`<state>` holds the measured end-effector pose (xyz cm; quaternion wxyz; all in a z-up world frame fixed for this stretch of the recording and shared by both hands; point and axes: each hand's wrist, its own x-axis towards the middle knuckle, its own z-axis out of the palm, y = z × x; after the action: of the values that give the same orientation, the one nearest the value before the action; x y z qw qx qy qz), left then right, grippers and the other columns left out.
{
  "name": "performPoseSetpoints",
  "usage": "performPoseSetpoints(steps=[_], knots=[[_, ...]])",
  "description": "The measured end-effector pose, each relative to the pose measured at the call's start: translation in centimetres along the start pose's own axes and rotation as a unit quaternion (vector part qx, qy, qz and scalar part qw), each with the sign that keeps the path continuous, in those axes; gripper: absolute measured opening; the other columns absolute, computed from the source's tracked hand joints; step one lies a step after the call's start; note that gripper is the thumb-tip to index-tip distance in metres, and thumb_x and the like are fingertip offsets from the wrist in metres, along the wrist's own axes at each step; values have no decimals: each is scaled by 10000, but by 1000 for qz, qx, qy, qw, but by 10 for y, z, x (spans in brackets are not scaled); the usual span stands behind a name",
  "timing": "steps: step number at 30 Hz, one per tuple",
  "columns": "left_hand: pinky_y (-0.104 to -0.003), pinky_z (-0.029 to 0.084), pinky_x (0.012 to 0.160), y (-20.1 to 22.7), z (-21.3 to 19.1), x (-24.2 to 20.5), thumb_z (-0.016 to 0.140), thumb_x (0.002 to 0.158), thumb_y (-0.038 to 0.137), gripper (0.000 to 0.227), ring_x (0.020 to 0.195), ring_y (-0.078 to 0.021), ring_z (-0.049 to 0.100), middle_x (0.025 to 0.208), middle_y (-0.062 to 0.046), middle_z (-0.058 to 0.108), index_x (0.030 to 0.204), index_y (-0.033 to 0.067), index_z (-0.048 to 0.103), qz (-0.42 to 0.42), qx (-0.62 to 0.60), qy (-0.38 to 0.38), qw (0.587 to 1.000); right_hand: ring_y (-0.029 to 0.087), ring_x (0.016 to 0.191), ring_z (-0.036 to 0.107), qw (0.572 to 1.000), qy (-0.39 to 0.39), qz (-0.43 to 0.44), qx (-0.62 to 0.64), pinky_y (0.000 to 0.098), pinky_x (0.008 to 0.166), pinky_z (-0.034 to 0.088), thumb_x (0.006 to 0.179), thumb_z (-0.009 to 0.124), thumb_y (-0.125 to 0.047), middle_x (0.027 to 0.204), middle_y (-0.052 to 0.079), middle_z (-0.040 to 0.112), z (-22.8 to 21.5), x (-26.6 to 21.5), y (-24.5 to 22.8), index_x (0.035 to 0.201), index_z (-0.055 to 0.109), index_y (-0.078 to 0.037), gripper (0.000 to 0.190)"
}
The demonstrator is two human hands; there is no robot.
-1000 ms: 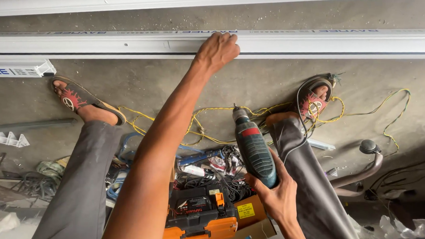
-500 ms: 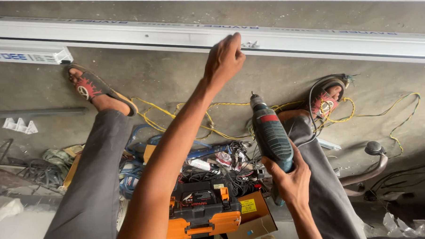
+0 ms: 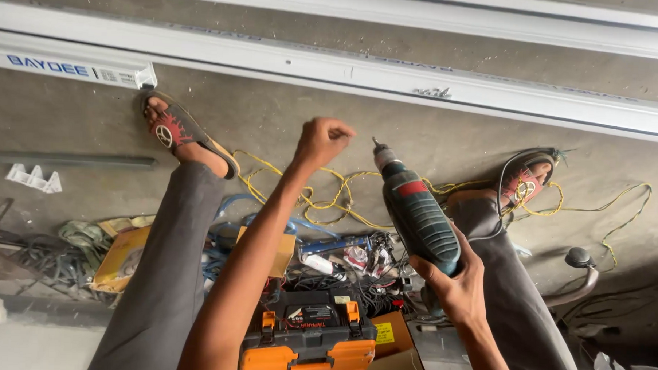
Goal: The recorder uses a power drill to assemble uPVC window frame profiles in a workshop.
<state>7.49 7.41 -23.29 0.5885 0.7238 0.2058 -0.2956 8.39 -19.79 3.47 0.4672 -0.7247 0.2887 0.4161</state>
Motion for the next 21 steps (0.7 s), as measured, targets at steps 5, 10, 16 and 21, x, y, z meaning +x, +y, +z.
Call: performPoseSetpoints(steps=[5,10,16,21], knots=[[-281,580,690,18,-27,0,673,864,67,217,718,-117,701,780,-61,764,1032,15,801,-41,-21,-1,999,135,950,658,998,-48,-8,29,277,879,516,693,859,-380,1061,74,729,18,-2,-4,1320,625,29,784],[-261,604,724,15,-28,-5,575,990,48,216,749,-114,694,863,-69,756,1082,-19,758,-83,-121,-76,986,138,919,682,998,-53,-13,30,278,849,540,663,857,-413,1022,68,736,25,-5,4,1307,619,18,811],[-269,627,761,5,-19,-10,541,1001,4,222,797,-131,735,910,-113,764,1106,-53,728,-105,-173,-101,974,146,869,673,998,-54,-4,35,281,802,536,669,855,-416,973,78,729,24,-6,9,1259,639,30,770],[-270,640,773,14,-17,-16,528,999,6,219,807,-132,736,946,-107,756,1100,-46,715,-107,-232,-84,963,144,889,658,997,-59,-7,48,283,823,527,681,863,-399,994,84,721,21,-7,8,1278,630,39,777]])
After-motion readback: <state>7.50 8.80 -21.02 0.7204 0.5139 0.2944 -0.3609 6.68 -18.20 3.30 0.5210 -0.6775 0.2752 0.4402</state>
